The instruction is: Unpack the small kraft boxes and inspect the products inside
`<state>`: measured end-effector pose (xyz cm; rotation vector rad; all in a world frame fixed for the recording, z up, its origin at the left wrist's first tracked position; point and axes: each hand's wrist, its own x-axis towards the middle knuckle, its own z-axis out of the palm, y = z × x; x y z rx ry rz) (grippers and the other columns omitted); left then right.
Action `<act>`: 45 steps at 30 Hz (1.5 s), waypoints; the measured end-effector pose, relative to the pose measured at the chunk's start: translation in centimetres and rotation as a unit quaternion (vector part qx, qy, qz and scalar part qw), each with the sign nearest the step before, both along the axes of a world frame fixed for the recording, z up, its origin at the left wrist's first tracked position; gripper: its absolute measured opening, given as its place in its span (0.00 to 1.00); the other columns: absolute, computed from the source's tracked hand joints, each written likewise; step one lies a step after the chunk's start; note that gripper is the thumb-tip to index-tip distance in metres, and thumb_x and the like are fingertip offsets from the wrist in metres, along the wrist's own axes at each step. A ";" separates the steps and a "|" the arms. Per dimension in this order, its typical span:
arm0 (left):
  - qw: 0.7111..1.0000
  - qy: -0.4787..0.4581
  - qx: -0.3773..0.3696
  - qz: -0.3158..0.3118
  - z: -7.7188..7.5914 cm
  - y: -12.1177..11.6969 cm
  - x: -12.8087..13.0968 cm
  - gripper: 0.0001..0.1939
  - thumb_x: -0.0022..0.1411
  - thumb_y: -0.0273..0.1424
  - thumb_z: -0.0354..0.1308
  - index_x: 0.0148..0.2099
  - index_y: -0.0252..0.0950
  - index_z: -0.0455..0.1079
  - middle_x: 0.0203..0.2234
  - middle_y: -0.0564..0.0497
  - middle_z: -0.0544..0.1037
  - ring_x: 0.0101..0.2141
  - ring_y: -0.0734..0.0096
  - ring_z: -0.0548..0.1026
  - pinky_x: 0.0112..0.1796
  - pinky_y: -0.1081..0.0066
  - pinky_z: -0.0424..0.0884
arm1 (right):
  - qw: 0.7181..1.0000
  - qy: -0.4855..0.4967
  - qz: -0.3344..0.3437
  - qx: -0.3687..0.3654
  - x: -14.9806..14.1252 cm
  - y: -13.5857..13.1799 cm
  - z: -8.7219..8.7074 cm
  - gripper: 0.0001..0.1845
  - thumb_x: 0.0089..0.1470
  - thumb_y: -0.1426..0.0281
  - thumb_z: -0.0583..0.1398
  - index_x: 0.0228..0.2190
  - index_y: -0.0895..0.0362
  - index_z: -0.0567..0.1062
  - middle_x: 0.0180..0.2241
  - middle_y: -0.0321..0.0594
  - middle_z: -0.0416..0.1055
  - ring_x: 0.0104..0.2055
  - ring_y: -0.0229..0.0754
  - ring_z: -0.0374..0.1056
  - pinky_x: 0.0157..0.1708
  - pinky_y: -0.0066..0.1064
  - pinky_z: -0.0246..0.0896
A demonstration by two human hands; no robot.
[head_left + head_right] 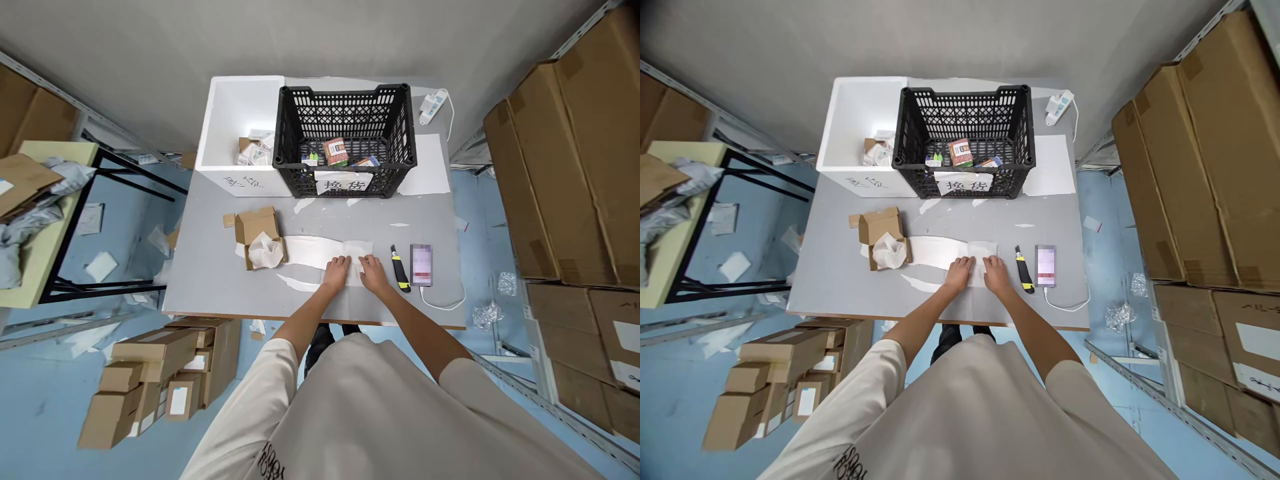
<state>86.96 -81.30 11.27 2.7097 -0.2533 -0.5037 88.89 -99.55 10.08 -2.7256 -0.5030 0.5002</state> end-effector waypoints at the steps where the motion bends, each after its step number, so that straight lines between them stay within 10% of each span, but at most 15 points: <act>1: 1.000 0.001 -0.001 -0.012 0.0 -0.1 0.0 0.29 0.61 0.20 0.52 0.64 0.39 0.58 0.54 0.40 0.68 0.53 0.52 0.67 0.51 0.57 0.63 | 1.000 0.002 0.005 0.002 0.0 0.0 0.0 0.31 0.56 0.76 0.58 0.61 0.57 0.63 0.56 0.51 0.62 0.54 0.55 0.57 0.52 0.41 0.55; 14: 1.000 -0.009 -0.013 0.017 3.7 2.0 -0.7 0.13 0.66 0.26 0.50 0.49 0.38 0.72 0.43 0.42 0.75 0.48 0.55 0.72 0.50 0.56 0.60 | 0.999 -0.011 0.007 0.039 0.3 2.5 2.5 0.10 0.59 0.74 0.58 0.40 0.54 0.77 0.42 0.45 0.75 0.49 0.52 0.64 0.50 0.40 0.54; 29: 0.977 -0.101 -0.027 0.186 9.4 17.3 -2.1 0.14 0.67 0.30 0.49 0.48 0.39 0.75 0.41 0.42 0.78 0.49 0.51 0.70 0.51 0.54 0.62 | 0.985 -0.052 0.060 0.156 2.5 19.1 8.2 0.14 0.56 0.78 0.54 0.39 0.54 0.76 0.39 0.41 0.73 0.43 0.45 0.69 0.45 0.33 0.61; 38: 0.967 -0.085 -0.051 0.236 7.7 29.7 -1.9 0.12 0.66 0.32 0.51 0.46 0.38 0.75 0.42 0.43 0.79 0.46 0.54 0.74 0.50 0.57 0.66 | 0.981 -0.018 0.088 0.172 2.3 31.1 7.7 0.12 0.60 0.70 0.57 0.44 0.55 0.75 0.43 0.43 0.73 0.47 0.44 0.69 0.50 0.32 0.62; 45: 0.967 0.011 -0.042 0.253 4.4 33.6 -1.2 0.13 0.67 0.32 0.48 0.43 0.38 0.75 0.36 0.44 0.80 0.41 0.57 0.77 0.46 0.61 0.68 | 0.989 0.012 0.107 0.097 1.8 35.6 4.0 0.19 0.59 0.67 0.60 0.52 0.56 0.71 0.51 0.47 0.70 0.54 0.47 0.66 0.54 0.35 0.60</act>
